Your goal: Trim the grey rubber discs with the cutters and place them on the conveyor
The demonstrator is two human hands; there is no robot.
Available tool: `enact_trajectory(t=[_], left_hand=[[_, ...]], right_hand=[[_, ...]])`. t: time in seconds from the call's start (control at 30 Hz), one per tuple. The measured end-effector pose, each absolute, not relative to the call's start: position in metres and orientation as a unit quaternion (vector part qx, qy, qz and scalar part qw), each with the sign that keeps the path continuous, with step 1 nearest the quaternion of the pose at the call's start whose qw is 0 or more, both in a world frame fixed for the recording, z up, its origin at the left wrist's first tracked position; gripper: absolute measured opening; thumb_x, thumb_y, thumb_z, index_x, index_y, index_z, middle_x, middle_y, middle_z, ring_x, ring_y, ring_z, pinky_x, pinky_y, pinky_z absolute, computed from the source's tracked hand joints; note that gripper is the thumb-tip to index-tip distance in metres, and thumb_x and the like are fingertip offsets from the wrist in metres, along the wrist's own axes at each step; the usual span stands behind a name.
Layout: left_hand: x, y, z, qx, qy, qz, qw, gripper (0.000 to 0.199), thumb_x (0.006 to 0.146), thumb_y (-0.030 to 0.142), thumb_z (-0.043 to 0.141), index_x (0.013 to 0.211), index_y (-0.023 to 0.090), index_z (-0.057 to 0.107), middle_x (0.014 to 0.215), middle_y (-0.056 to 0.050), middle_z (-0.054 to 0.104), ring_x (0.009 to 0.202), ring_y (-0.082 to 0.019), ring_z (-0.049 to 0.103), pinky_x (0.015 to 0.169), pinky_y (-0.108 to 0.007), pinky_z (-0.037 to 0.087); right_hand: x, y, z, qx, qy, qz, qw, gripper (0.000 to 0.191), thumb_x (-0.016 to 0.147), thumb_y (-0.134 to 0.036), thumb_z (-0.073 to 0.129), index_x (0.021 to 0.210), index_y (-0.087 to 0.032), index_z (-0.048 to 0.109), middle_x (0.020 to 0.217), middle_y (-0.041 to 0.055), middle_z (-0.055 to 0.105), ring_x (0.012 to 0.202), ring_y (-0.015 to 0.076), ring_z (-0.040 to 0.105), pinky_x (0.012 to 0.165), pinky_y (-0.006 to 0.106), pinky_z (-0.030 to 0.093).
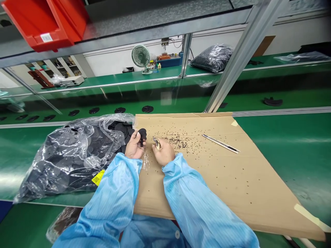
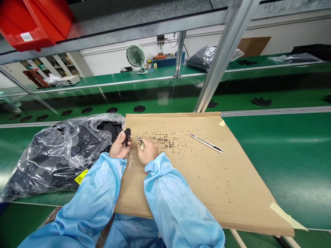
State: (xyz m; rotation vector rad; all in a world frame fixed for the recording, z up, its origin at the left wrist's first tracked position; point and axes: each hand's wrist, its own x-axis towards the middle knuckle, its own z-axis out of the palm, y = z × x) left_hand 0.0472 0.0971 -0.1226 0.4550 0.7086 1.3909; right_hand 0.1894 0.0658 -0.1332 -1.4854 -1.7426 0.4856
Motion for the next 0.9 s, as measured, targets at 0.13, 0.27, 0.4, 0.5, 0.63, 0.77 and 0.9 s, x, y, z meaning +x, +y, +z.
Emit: enact_trajectory(t=[0.13,0.27,0.4,0.5,0.63,0.77,0.9], left_hand=[[0.046,0.096,-0.120,0.172,0.317,0.600,0.714,0.025,0.075,0.023,0.074,0.093,0.019,0.059,0.069,0.002,0.055,0.052,-0.006,0.050,0.037,-0.013,0.031],[0.047,0.095,-0.119,0.165,0.318,0.585,0.728,0.010,0.084,0.023,0.064,0.089,0.016,0.059,0.061,0.004,0.050,0.039,-0.003,0.037,0.033,-0.013,0.024],[0.048,0.094,-0.120,0.196,0.317,0.565,0.736,0.010,0.081,0.022,0.067,0.084,0.016,0.060,0.057,0.005,0.048,0.036,-0.003,0.031,0.031,-0.014,0.019],[0.048,0.094,-0.120,0.198,0.322,0.555,0.741,0.011,0.080,0.022,0.068,0.084,0.015,0.061,0.054,0.005,0.046,0.035,-0.003,0.031,0.030,-0.015,0.019],[0.048,0.094,-0.119,0.195,0.320,0.535,0.757,0.009,0.081,0.021,0.066,0.085,0.015,0.061,0.053,0.006,0.045,0.034,-0.003,0.030,0.030,-0.014,0.020],[0.048,0.093,-0.118,0.190,0.327,0.523,0.763,0.008,0.082,0.020,0.065,0.086,0.015,0.061,0.052,0.006,0.046,0.033,-0.003,0.031,0.029,-0.014,0.021],[0.048,0.094,-0.120,0.190,0.344,0.521,0.758,0.009,0.081,0.020,0.066,0.084,0.014,0.061,0.052,0.006,0.048,0.033,-0.002,0.032,0.029,-0.013,0.021]], right_hand=[[0.188,0.063,-0.130,-0.569,-0.728,0.161,0.346,0.026,0.081,-0.020,0.053,0.105,-0.021,0.063,0.101,0.0056,0.068,0.094,0.0205,0.060,0.083,0.028,0.044],[0.187,0.060,-0.127,-0.542,-0.781,0.128,0.283,0.024,0.082,-0.020,0.051,0.103,-0.019,0.063,0.096,0.0073,0.067,0.091,0.0209,0.059,0.083,0.028,0.043],[0.186,0.058,-0.126,-0.535,-0.801,0.108,0.247,0.029,0.081,-0.019,0.050,0.108,-0.018,0.061,0.100,0.0084,0.066,0.092,0.0215,0.059,0.084,0.029,0.042],[0.186,0.058,-0.125,-0.538,-0.804,0.103,0.230,0.032,0.081,-0.019,0.050,0.111,-0.018,0.061,0.102,0.0087,0.066,0.093,0.0219,0.059,0.084,0.029,0.042],[0.186,0.057,-0.122,-0.547,-0.803,0.103,0.212,0.030,0.082,-0.021,0.049,0.110,-0.019,0.061,0.100,0.0080,0.066,0.092,0.0214,0.060,0.081,0.029,0.042],[0.186,0.056,-0.119,-0.550,-0.804,0.106,0.198,0.028,0.082,-0.019,0.048,0.107,-0.020,0.061,0.097,0.0070,0.067,0.092,0.0208,0.061,0.078,0.027,0.043],[0.187,0.056,-0.114,-0.548,-0.810,0.107,0.178,0.026,0.081,-0.015,0.046,0.102,-0.019,0.062,0.097,0.0075,0.068,0.090,0.0210,0.062,0.076,0.028,0.043]])
